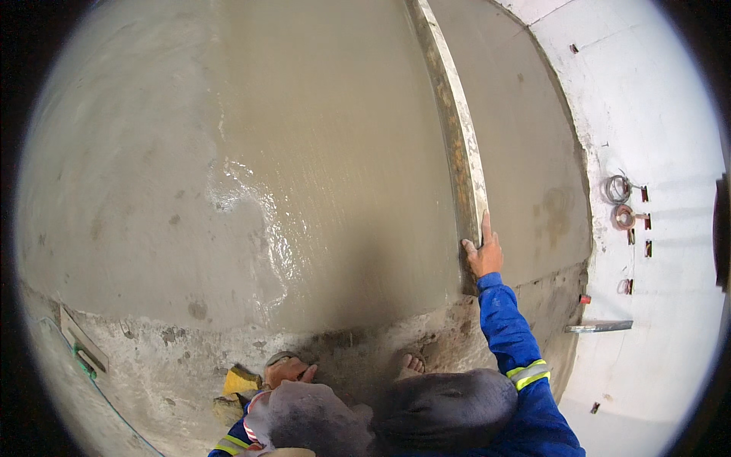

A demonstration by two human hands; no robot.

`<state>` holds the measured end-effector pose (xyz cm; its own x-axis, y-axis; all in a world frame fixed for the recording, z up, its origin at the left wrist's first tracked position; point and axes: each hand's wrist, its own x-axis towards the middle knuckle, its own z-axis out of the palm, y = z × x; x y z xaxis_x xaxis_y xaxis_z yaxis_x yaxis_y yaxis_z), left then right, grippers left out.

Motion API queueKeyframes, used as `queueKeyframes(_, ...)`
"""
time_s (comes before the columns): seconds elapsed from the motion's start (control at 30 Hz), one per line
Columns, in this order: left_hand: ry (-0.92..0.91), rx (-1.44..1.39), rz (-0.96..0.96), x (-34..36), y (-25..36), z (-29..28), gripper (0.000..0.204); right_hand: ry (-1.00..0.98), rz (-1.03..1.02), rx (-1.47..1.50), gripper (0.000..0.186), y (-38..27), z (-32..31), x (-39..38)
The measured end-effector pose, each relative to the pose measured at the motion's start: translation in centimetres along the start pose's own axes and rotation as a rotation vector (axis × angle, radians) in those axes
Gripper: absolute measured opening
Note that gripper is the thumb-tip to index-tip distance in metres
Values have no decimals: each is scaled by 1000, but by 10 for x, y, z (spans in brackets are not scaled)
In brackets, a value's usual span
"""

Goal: The person uses a long straightedge to screed and level wet concrete on a floor. They repeatedly pull the straightedge across the surface to smooth and flatten the concrete.

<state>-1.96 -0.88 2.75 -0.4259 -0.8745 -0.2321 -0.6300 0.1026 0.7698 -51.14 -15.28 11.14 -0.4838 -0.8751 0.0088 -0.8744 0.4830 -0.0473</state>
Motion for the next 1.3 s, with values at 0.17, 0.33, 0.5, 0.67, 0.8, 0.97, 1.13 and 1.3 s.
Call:
queueKeyframes(0.17, 20, 4, 2, 2, -1, 0, 27, 23, -47, 60, 95, 11, 0, -31)
queueKeyframes(0.33, 16, 11, 8, 1, 0, 1, 27, -4, 12, 62, 94, 11, -5, -35)
queueKeyframes(0.5, 31, 23, 5, 3, -2, 2, 27, 68, -104, 36, 96, 24, 4, -38)
queueKeyframes(0.67, 21, 71, 20, 1, -1, 5, 27, 4, -39, 64, 92, 17, -2, -44)
queueKeyframes(0.8, 30, 17, -8, -1, 0, 6, 27, -13, -27, 32, 92, 5, 0, -18)
queueKeyframes(0.97, 58, -18, -1, -2, -4, 6, 26, -18, -29, 54, 94, 9, 4, -36)
queueKeyframes(1.13, -2, 44, 16, 5, 7, 3, 26, 69, -64, 35, 96, 18, 9, -20)
queueKeyframes(1.3, 63, 23, 67, 2, 1, 5, 27, -18, -42, 8, 95, 6, 1, -38)
